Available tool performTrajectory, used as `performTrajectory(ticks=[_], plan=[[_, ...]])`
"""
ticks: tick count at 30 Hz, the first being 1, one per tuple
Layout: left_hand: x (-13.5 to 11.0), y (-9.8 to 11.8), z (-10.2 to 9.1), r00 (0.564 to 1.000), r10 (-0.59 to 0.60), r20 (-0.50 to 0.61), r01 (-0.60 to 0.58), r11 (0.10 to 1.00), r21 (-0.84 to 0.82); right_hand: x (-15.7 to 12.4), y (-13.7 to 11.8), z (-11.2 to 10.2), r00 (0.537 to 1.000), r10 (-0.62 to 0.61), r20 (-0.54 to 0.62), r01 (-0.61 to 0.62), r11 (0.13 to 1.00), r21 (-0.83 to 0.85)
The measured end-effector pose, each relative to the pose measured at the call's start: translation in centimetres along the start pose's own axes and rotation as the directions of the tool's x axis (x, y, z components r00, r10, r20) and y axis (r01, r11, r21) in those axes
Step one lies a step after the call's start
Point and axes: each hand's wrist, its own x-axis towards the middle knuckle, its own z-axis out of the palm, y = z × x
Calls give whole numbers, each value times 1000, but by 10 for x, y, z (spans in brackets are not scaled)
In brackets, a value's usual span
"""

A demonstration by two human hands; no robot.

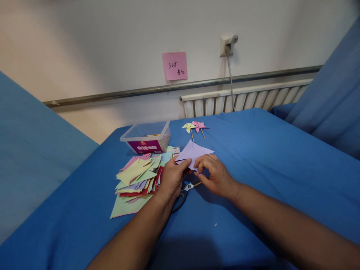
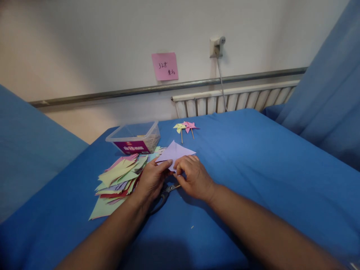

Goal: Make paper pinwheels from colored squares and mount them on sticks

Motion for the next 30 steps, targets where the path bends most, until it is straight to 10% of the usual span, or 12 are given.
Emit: performTrajectory(ticks=[30], plan=[[5,-1,-3,998,26,-51,-28,999,-34,0,1,-1,999,-49,-5,49,997,-60]])
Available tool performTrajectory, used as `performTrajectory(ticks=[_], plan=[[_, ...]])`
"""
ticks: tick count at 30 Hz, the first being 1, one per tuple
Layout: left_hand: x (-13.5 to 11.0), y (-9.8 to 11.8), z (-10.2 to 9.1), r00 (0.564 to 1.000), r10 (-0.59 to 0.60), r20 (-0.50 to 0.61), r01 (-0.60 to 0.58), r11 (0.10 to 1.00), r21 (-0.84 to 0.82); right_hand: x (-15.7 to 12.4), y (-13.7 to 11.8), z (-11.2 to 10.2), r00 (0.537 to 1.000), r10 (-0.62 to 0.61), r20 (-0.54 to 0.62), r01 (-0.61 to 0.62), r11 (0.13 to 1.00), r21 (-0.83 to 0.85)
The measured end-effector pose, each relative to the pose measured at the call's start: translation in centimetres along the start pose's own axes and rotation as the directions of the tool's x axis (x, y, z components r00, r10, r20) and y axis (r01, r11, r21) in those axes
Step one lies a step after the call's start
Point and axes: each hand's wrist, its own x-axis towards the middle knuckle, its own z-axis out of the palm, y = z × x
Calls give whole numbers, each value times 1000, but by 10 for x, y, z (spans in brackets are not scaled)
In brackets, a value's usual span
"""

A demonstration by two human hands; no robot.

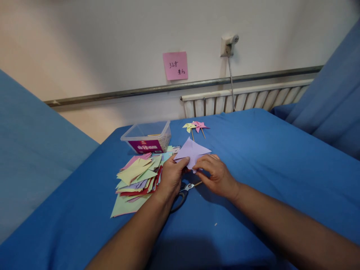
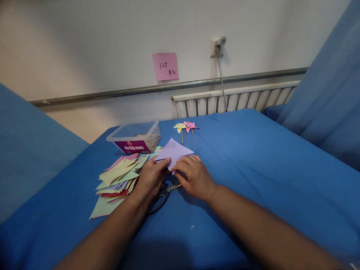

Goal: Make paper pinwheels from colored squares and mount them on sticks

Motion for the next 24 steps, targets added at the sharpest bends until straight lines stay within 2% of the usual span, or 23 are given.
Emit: performTrajectory(ticks=[9,15,20,24], plan=[[-1,-1,0,1000,-29,6,29,999,18,1,1,0,999,-34,35,34,999,0],[-3,1,2,996,-62,63,67,995,-75,0,3,2,1000,18,-8,-17,999,34],[-6,4,4,997,19,71,-11,993,-117,0,-1,1,998,56,-37,-56,998,17],[-9,5,5,996,68,65,-69,997,26,0,-4,-2,990,81,-115,-84,996,-19]])
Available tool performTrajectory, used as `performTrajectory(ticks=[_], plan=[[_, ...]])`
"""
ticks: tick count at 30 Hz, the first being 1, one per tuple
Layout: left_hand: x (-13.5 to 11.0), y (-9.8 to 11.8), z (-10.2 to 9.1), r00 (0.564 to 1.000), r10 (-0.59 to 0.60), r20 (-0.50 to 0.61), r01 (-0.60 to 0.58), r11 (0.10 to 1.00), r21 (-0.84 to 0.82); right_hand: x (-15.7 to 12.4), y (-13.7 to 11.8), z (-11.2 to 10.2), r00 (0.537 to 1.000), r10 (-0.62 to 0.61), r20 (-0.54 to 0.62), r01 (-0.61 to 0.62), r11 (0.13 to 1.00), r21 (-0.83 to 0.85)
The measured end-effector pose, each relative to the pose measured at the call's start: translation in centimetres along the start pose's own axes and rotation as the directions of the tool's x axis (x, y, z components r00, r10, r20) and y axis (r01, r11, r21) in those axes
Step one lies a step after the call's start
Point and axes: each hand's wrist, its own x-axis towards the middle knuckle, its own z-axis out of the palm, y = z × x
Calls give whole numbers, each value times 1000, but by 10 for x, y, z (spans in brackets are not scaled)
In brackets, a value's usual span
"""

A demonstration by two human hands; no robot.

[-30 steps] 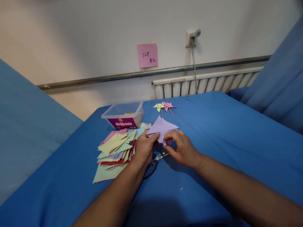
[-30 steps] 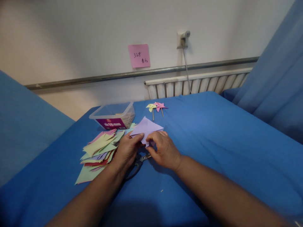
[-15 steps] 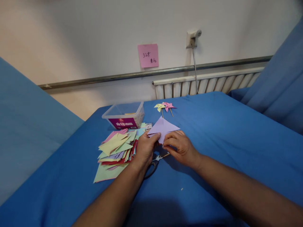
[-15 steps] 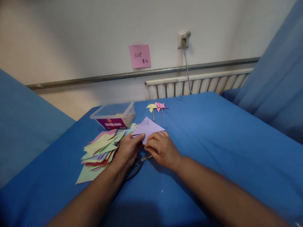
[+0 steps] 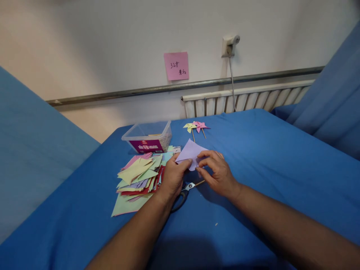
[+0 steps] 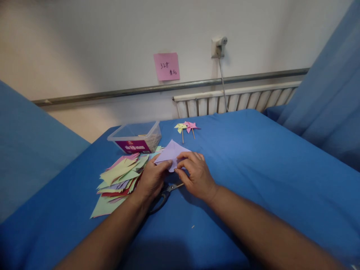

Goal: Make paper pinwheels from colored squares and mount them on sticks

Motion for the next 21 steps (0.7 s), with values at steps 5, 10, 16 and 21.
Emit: performTrajectory(ticks=[5,10,16,21], plan=[[-3,-2,-1,996,-66,61,62,996,65,0,3,-1,993,91,-72,-88,995,48],[-2,-6,-3,989,-101,105,99,995,32,-2,8,3,977,205,-55,-192,963,188],[-1,-8,-3,987,-106,123,102,994,38,-1,11,7,971,226,-82,-203,954,222],[-3,-7,1,984,-100,148,99,995,13,-1,13,8,967,238,-89,-215,954,209]])
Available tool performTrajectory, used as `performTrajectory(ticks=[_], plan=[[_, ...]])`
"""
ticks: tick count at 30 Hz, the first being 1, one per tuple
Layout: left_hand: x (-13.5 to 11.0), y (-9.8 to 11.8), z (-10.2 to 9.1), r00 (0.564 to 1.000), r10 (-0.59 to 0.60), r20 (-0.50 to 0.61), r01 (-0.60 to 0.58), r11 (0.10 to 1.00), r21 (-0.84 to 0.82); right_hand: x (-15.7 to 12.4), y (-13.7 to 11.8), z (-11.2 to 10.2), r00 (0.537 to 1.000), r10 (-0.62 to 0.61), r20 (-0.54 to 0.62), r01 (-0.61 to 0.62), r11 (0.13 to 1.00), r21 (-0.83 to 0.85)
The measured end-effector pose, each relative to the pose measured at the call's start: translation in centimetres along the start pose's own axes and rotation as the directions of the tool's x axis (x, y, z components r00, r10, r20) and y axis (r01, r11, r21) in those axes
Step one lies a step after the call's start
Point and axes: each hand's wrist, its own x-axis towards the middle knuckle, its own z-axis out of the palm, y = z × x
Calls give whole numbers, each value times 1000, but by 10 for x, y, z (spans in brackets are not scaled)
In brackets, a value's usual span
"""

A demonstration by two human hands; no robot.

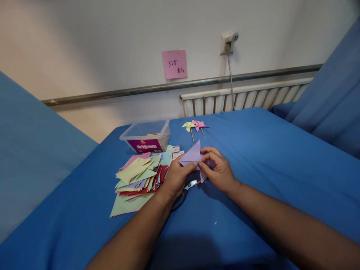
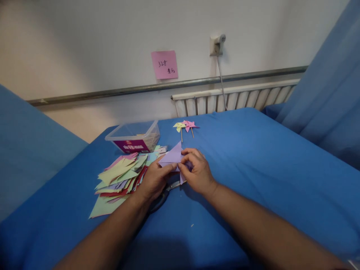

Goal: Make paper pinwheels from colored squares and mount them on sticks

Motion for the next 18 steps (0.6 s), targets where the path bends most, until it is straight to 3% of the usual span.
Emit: performTrajectory(ticks=[8,18], plan=[[-2,2,5,998,-52,-33,48,992,-120,-1,-4,1,998,32,-46,-32,999,2],[-3,1,8,998,-45,-44,38,989,-140,0,-5,3,993,89,-81,-85,995,53]])
